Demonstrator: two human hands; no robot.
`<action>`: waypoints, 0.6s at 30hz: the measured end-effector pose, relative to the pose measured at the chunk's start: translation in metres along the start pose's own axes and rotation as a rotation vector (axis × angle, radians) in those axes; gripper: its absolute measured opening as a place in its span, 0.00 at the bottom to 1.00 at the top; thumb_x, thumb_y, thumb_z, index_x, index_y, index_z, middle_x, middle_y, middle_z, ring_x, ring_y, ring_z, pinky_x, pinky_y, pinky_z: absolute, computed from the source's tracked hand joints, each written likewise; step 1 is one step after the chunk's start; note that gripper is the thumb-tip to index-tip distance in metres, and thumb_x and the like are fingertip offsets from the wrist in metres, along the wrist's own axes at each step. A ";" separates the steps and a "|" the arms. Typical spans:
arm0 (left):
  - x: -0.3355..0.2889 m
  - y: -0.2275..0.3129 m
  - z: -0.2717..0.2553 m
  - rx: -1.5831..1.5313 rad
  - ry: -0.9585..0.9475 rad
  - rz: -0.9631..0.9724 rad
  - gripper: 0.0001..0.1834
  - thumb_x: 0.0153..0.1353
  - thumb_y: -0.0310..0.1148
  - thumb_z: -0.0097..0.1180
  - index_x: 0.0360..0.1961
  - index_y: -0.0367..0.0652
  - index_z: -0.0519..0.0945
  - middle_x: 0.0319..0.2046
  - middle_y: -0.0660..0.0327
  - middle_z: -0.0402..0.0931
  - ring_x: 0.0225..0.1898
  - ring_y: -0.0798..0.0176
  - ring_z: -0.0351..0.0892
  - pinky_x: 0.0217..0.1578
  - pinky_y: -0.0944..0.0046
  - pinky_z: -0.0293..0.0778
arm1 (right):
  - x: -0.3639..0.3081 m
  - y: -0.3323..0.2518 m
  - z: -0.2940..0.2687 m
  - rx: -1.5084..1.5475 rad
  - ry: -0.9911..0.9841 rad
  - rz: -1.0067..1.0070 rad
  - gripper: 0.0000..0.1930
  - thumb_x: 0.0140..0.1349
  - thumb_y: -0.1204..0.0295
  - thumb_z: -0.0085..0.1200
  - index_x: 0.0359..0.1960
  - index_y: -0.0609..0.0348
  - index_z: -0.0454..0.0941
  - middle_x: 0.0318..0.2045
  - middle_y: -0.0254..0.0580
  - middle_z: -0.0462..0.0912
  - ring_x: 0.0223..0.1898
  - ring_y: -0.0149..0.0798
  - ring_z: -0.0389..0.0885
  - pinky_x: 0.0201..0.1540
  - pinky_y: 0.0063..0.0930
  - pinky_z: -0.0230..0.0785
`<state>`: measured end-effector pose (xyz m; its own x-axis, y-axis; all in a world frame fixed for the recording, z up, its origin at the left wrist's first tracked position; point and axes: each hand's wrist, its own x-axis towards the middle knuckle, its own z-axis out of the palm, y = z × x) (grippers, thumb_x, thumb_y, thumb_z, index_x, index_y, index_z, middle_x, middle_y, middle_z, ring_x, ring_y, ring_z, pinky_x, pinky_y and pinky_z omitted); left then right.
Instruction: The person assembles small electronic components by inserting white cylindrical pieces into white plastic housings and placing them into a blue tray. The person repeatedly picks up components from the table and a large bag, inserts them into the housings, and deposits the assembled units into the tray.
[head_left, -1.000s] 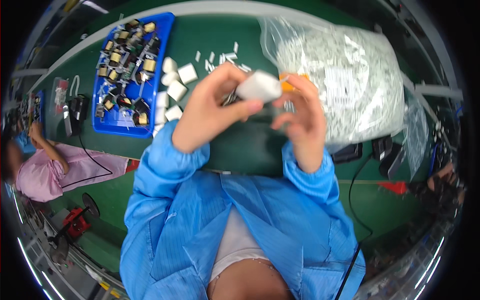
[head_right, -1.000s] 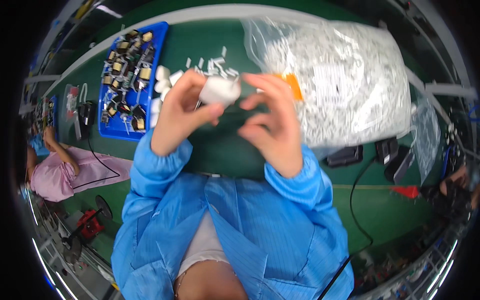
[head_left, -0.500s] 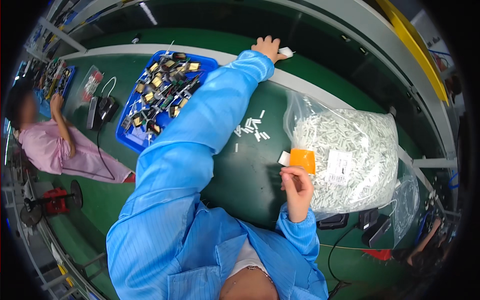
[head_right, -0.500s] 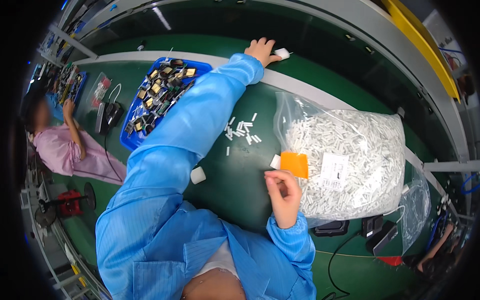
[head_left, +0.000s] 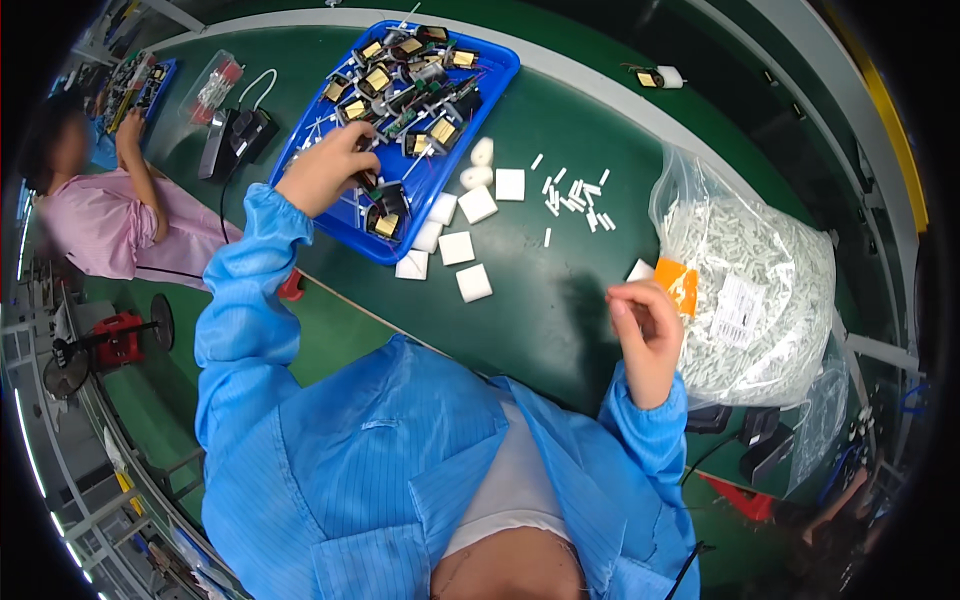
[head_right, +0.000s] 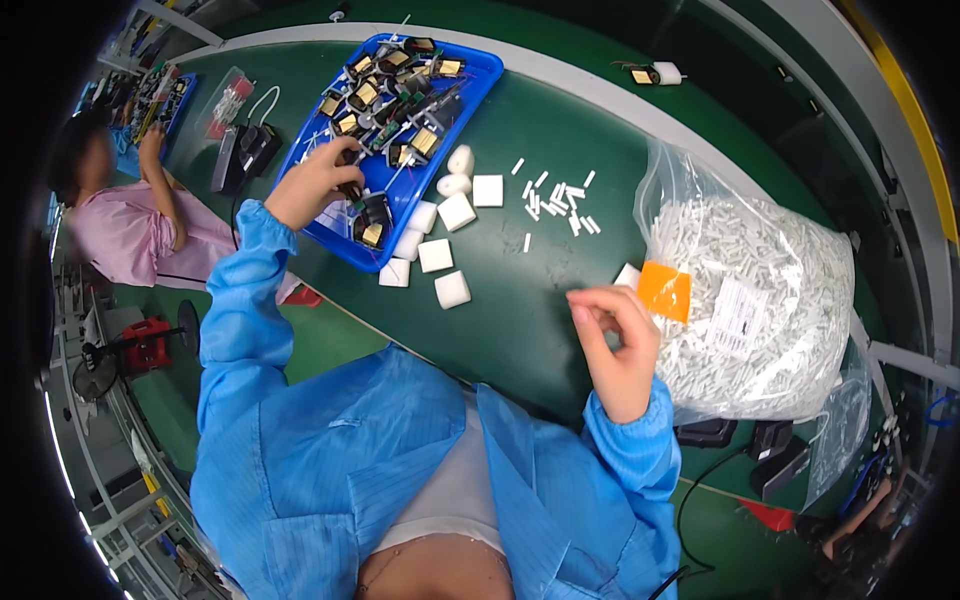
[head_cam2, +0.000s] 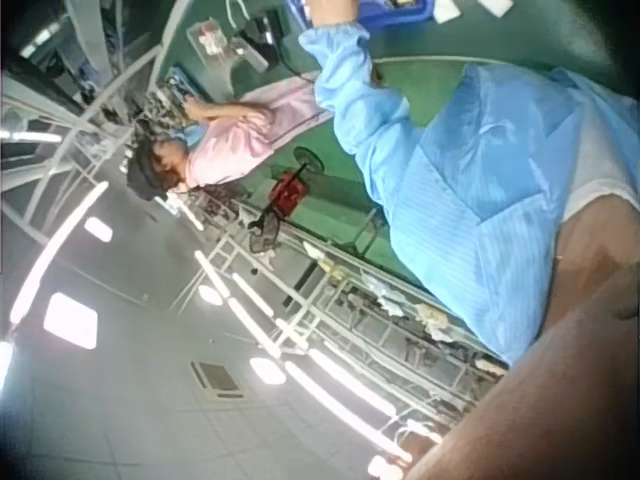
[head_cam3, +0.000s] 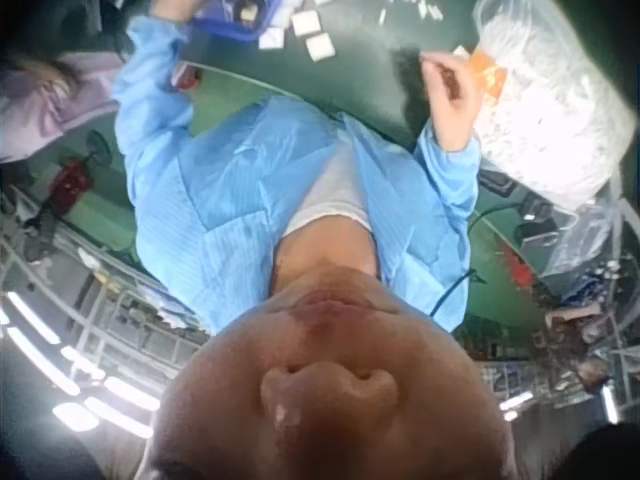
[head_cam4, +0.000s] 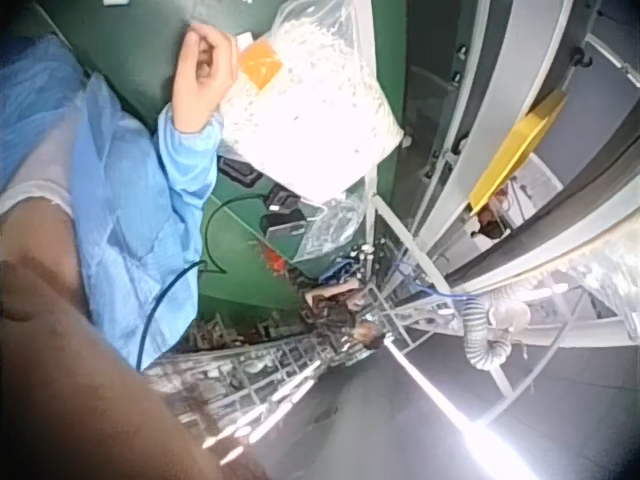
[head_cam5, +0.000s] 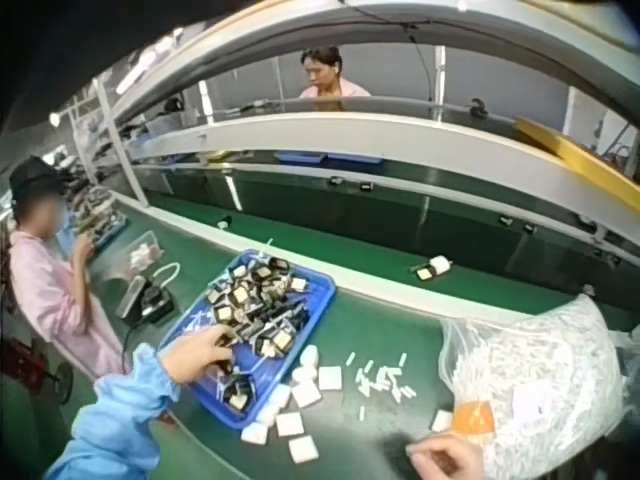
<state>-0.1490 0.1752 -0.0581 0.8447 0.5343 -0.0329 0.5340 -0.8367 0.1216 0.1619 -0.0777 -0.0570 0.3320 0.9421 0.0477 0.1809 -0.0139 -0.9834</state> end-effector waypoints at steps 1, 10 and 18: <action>-0.003 0.002 -0.003 -0.018 0.069 0.015 0.20 0.35 0.20 0.62 0.34 0.47 0.76 0.47 0.54 0.64 0.45 0.50 0.68 0.44 0.60 0.68 | 0.005 -0.006 0.006 -0.067 -0.041 -0.060 0.05 0.53 0.82 0.52 0.32 0.63 0.76 0.28 0.36 0.75 0.26 0.25 0.71 0.28 0.15 0.62; -0.022 0.061 -0.023 -0.845 0.579 -0.515 0.10 0.59 0.34 0.52 0.38 0.43 0.81 0.16 0.68 0.72 0.14 0.79 0.63 0.15 0.77 0.57 | 0.066 0.019 0.038 -0.704 -0.048 -0.357 0.04 0.51 0.72 0.53 0.26 0.57 0.77 0.27 0.45 0.76 0.26 0.47 0.76 0.28 0.37 0.68; -0.030 0.130 0.001 -1.582 0.271 -0.148 0.20 0.56 0.27 0.44 0.51 0.38 0.69 0.54 0.45 0.63 0.41 0.54 0.77 0.22 0.74 0.75 | 0.068 0.052 0.065 -0.912 -0.213 -0.319 0.08 0.44 0.73 0.55 0.26 0.62 0.71 0.24 0.50 0.76 0.27 0.53 0.76 0.30 0.41 0.69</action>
<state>-0.1047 0.0504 -0.0427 0.6686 0.7436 0.0098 -0.1113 0.0871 0.9900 0.1333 0.0076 -0.1167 -0.0138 0.9859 0.1668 0.9065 0.0827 -0.4139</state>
